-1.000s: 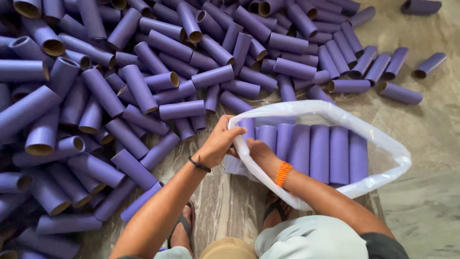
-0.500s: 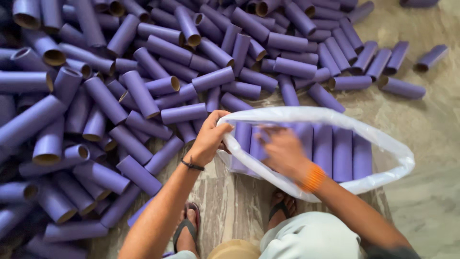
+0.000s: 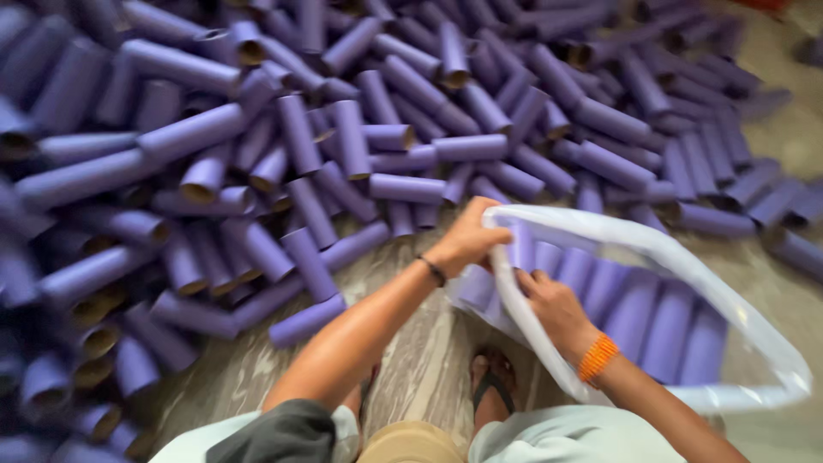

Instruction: The person picks up several purple cardboard tubes from a large pile on the floor and places them into a clear plastic bag in organized rows.

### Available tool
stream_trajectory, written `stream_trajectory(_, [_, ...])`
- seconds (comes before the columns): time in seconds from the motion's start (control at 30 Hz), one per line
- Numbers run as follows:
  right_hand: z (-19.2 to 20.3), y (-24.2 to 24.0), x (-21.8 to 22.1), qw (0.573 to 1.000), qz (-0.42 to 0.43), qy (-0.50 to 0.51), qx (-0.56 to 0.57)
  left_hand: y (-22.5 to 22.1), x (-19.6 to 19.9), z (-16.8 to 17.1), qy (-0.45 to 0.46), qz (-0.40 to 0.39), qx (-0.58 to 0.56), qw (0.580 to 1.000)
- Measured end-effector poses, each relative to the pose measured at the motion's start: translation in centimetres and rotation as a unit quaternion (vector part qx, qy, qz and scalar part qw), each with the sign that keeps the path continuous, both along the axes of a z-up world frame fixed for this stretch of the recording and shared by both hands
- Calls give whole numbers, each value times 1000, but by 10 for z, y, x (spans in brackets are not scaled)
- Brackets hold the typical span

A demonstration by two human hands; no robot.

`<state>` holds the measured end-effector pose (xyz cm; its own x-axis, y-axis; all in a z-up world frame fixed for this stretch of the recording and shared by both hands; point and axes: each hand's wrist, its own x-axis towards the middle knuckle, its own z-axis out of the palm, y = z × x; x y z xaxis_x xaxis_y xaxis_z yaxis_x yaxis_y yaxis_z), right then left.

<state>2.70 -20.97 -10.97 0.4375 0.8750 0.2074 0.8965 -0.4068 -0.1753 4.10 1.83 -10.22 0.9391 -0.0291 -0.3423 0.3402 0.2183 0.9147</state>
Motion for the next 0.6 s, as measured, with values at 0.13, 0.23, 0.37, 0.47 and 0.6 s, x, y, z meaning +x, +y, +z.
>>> stream_trajectory(0.13, [-21,41,22,798,-210,561,-61,39,-39,23,-110,-76,238,962])
stream_trajectory(0.23, [43,12,48,995,32,91,-8,120,-109,35,-161,-180,454,858])
stream_trajectory(0.37, [127,36,22,997,-54,-48,25,226,-232,8,-64,-40,570,818])
stream_trajectory(0.47, [124,94,-5,995,96,27,3,254,-321,-49,-13,99,605,790])
stream_trajectory(0.6, [18,204,-32,879,353,-11,-320,253,-387,-125,51,153,649,743])
